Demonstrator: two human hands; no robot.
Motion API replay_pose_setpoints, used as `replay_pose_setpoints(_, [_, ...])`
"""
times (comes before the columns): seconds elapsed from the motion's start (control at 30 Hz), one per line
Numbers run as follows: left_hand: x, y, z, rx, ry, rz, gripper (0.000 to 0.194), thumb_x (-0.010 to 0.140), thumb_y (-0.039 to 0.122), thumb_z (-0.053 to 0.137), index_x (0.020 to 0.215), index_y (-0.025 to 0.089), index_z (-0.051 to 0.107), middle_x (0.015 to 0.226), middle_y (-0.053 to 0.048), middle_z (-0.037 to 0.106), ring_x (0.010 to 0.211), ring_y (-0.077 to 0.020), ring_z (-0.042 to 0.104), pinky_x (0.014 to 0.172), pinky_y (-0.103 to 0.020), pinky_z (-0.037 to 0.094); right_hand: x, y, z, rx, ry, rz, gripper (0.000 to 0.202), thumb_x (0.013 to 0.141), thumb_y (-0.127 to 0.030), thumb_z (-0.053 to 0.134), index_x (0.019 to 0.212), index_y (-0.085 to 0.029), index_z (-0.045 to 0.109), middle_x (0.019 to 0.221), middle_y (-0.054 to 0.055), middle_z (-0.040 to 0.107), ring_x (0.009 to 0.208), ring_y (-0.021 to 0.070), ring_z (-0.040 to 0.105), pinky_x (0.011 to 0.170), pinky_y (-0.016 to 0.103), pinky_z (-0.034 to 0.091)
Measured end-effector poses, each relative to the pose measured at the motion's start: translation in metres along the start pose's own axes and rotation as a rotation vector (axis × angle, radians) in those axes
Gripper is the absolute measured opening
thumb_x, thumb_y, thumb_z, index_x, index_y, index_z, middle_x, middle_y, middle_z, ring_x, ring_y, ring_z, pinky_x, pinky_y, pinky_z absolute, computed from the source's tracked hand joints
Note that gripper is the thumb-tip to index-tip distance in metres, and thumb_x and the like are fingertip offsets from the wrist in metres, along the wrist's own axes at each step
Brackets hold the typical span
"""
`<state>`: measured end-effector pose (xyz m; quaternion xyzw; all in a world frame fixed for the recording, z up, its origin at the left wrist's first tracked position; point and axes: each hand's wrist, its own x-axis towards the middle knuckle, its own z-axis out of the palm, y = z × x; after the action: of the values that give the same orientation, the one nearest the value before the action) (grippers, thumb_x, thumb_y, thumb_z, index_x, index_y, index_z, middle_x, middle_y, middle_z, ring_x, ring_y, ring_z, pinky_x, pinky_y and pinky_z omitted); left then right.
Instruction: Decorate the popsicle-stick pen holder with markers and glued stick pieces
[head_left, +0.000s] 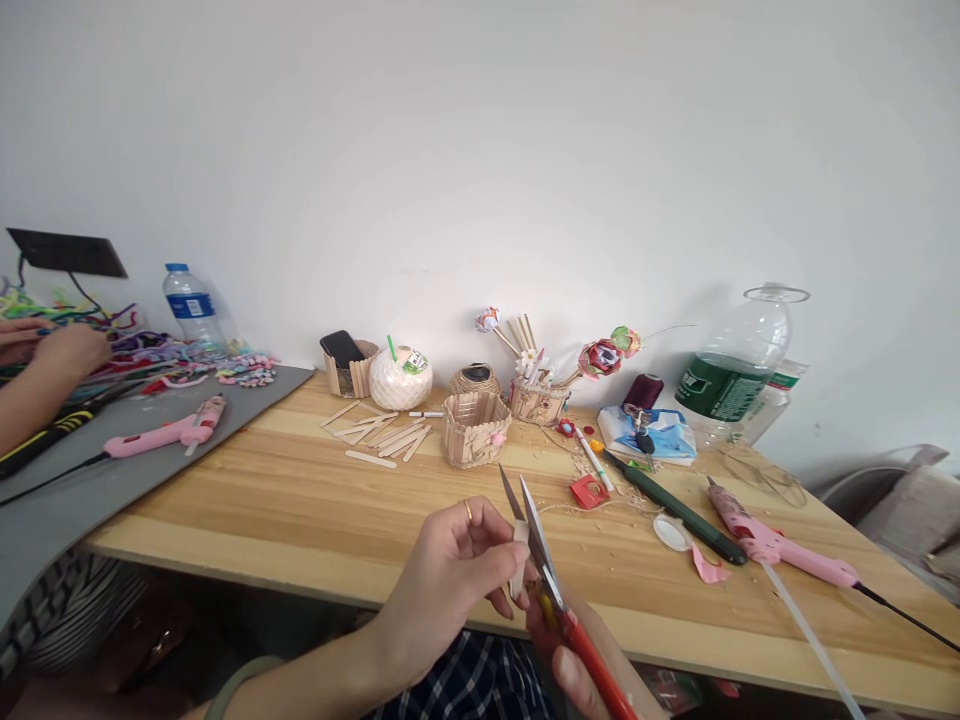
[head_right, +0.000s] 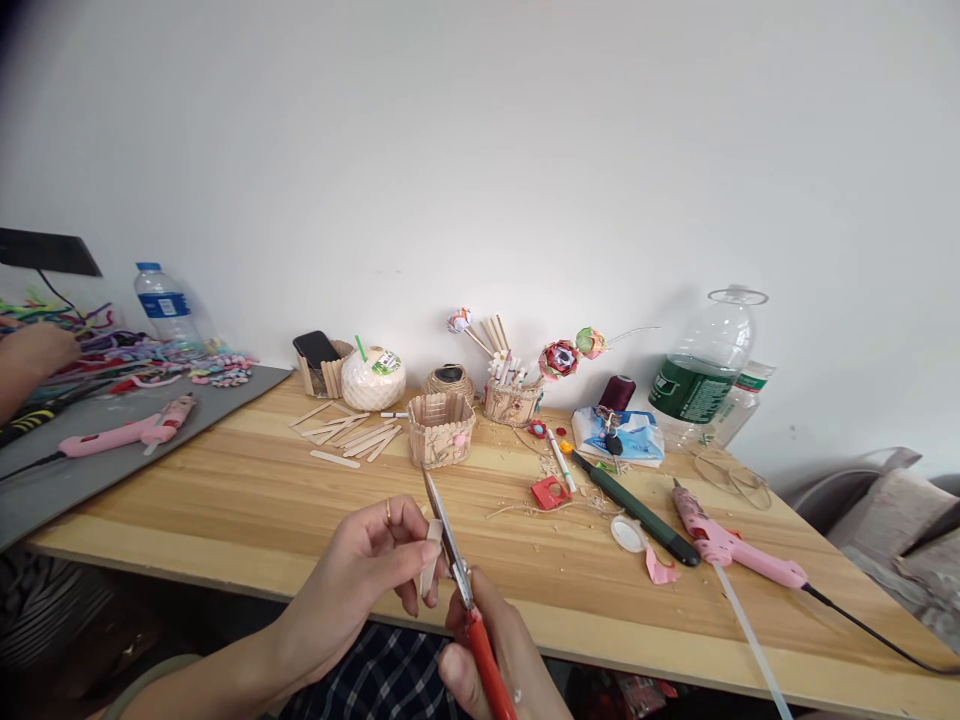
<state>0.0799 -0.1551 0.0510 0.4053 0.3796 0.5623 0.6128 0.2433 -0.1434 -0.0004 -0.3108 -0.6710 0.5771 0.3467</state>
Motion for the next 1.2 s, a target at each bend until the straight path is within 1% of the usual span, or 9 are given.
replay_pose_setpoints(0.23, [-0.002,0.004,-0.003,0.056,0.008,0.009,0.017,0.067,0.021,0.066,0.064,0.014,0.051,0.06,0.0,0.063,0.049,-0.0067,0.055,0.047,-0.017,0.042,-0.002,0.0,-0.006,-0.147,-0.03,-0.003,0.057,0.071,-0.075,0.049,0.089,-0.021,0.054,0.071,0.0,0.046,0.069,0.0185,0.046,0.072,0.032,0.043])
replay_pose_setpoints(0.4, [-0.001,0.005,-0.002,0.054,0.022,-0.008,0.018,0.065,0.02,0.067,0.063,0.014,0.05,0.057,0.001,0.061,0.047,-0.0067,0.053,0.045,-0.017,0.041,-0.002,0.004,-0.006,-0.132,-0.031,0.011,0.058,0.071,-0.076,0.049,0.091,-0.021,0.055,0.073,0.001,0.049,0.076,0.0214,0.05,0.077,0.034,0.043])
replay_pose_setpoints(0.6, [-0.001,0.005,-0.002,0.068,0.022,-0.007,0.016,0.064,0.02,0.066,0.063,0.014,0.051,0.056,0.001,0.061,0.047,-0.0066,0.053,0.045,-0.018,0.042,-0.003,-0.003,-0.005,-0.113,-0.022,0.029,0.057,0.072,-0.074,0.05,0.093,-0.022,0.057,0.073,0.001,0.05,0.072,0.0204,0.051,0.075,0.034,0.044])
replay_pose_setpoints(0.7, [-0.001,0.005,-0.002,0.08,0.02,-0.006,0.015,0.064,0.02,0.065,0.063,0.014,0.051,0.055,0.002,0.061,0.046,-0.0064,0.053,0.045,-0.017,0.042,-0.004,-0.005,-0.003,-0.147,0.006,0.041,0.059,0.071,-0.076,0.049,0.088,-0.02,0.058,0.069,0.001,0.05,0.073,0.021,0.051,0.076,0.034,0.045])
replay_pose_setpoints(0.77, [0.0,0.005,-0.003,0.089,0.021,-0.006,0.015,0.064,0.02,0.065,0.063,0.014,0.051,0.055,0.002,0.061,0.046,-0.0061,0.052,0.044,-0.017,0.041,-0.005,-0.006,-0.002,-0.182,0.033,0.047,0.059,0.071,-0.075,0.05,0.087,-0.019,0.059,0.073,0.003,0.052,0.075,0.0218,0.051,0.077,0.035,0.045])
replay_pose_setpoints(0.87, [0.001,0.005,-0.004,0.1,0.03,-0.008,0.015,0.064,0.019,0.065,0.063,0.014,0.051,0.054,0.002,0.061,0.045,-0.0056,0.052,0.044,-0.017,0.041,-0.007,-0.009,-0.002,-0.211,0.066,0.059,0.061,0.072,-0.074,0.05,0.094,-0.019,0.061,0.083,0.006,0.056,0.078,0.0227,0.051,0.078,0.037,0.045])
replay_pose_setpoints(0.97, [0.002,0.005,-0.005,0.104,0.031,-0.015,0.015,0.063,0.019,0.065,0.062,0.014,0.051,0.053,0.003,0.06,0.044,-0.0055,0.051,0.043,-0.017,0.041,-0.008,-0.012,-0.005,-0.214,0.055,0.066,0.057,0.074,-0.07,0.053,0.096,-0.018,0.061,0.084,0.006,0.056,0.081,0.0238,0.051,0.08,0.038,0.045])
replay_pose_setpoints(1.07, [0.002,0.006,-0.006,0.111,0.025,-0.017,0.015,0.063,0.02,0.065,0.063,0.014,0.051,0.052,0.003,0.06,0.044,-0.0055,0.051,0.043,-0.017,0.041,-0.006,-0.015,-0.008,-0.216,0.021,0.083,0.051,0.075,-0.066,0.056,0.092,-0.019,0.061,0.08,0.005,0.055,0.076,0.0223,0.051,0.075,0.035,0.045])
replay_pose_setpoints(1.2, [0.003,0.006,-0.008,0.124,0.023,-0.016,0.015,0.064,0.02,0.065,0.062,0.014,0.051,0.052,0.003,0.06,0.043,-0.0056,0.051,0.043,-0.017,0.041,-0.003,-0.018,-0.011,-0.254,-0.005,0.085,0.052,0.074,-0.07,0.053,0.085,-0.02,0.059,0.075,0.003,0.052,0.07,0.0197,0.048,0.069,0.032,0.045])
